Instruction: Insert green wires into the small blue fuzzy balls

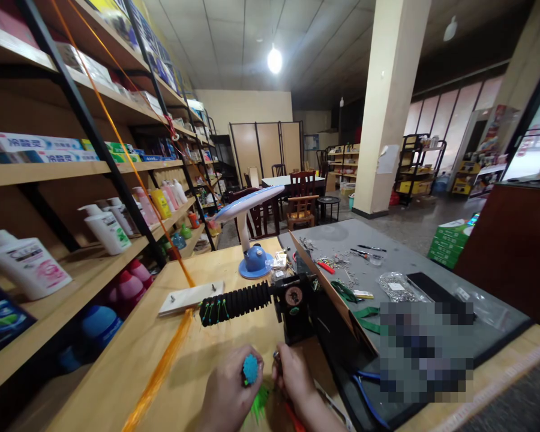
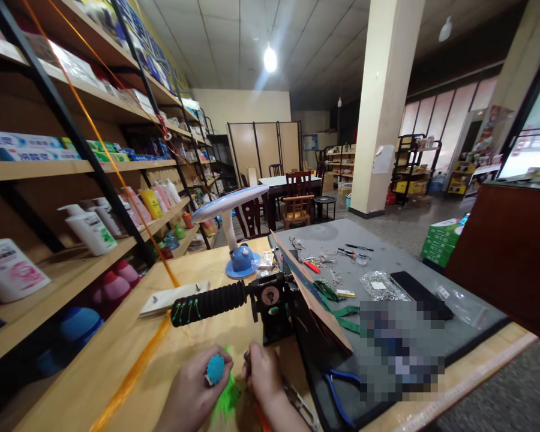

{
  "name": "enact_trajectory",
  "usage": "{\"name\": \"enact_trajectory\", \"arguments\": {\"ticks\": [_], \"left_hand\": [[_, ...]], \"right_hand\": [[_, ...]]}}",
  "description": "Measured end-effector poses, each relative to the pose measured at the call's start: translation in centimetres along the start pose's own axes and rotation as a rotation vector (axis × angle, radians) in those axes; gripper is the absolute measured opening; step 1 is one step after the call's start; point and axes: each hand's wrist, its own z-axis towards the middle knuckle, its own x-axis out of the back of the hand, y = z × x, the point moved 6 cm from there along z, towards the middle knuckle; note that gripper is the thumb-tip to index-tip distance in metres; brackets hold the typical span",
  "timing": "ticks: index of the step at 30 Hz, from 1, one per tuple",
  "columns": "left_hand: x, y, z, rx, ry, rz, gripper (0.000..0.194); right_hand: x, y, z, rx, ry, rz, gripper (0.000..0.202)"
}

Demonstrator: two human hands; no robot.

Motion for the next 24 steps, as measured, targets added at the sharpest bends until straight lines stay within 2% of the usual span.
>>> {"name": "enact_trajectory", "arguments": {"ticks": [15,24], "left_hand": [[0.05,0.47,0.07,-0.056,0.033,0.063,0.013],[-0.14,-0.06,-0.07,0.021,-0.003,-0.003,0.015]], "right_hand": [[-0.17,-0.53,0.00,0.049,-0.020,-0.037,0.063],[0.45,-0.32,0.26,0.057,0.012,-0.064,0.060]]}}
